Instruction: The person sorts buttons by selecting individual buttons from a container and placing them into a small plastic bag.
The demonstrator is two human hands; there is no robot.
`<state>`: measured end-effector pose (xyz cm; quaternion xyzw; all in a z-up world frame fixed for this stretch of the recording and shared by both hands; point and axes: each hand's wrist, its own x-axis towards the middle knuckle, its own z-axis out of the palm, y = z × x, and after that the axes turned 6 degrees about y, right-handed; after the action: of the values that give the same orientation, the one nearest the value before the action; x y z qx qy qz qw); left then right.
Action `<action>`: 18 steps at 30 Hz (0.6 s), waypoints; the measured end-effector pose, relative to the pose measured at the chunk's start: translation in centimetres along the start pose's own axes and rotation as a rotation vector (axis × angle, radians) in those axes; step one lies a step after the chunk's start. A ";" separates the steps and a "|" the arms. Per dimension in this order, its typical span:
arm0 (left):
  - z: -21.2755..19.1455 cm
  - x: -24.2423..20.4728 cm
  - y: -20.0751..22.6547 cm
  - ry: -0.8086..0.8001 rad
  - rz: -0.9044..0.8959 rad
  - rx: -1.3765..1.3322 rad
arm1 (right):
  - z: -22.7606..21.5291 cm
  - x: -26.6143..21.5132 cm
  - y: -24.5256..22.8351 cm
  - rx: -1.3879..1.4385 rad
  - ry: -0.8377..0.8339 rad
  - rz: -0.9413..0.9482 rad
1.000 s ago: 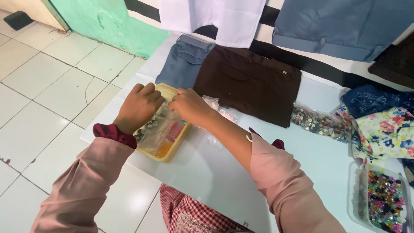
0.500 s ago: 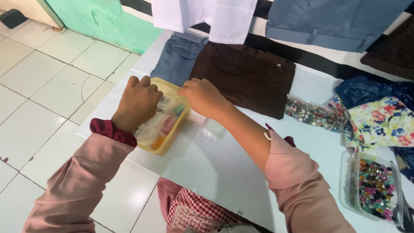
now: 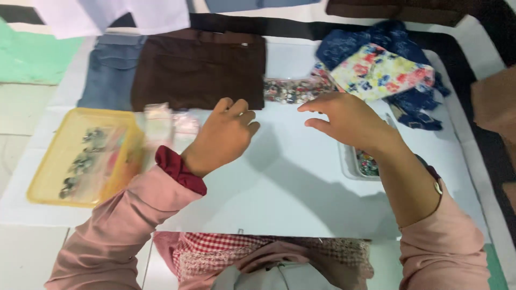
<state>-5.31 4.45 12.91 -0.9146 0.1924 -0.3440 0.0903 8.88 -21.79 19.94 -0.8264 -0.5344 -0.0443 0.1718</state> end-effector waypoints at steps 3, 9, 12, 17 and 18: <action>3.3 4.3 5.0 0.025 0.054 -0.147 | -0.2 -5.7 5.1 -0.009 0.010 0.175; 10.2 11.9 13.4 -0.162 0.006 -0.487 | 0.4 -12.8 10.4 -0.029 -0.069 0.553; 12.0 14.2 16.6 -0.069 -0.052 -0.553 | 2.9 -15.2 14.1 -0.016 -0.065 0.631; 19.1 15.0 19.6 -0.026 -0.178 -0.432 | 5.0 -15.7 15.6 -0.160 -0.009 0.547; 20.8 15.0 20.2 -0.105 -0.230 -0.398 | 5.0 -15.6 15.4 -0.190 0.007 0.512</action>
<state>12.97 -19.43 0.26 -0.9469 0.1462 -0.2593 -0.1218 15.53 -39.34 7.58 -0.9469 -0.3008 -0.0522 0.1011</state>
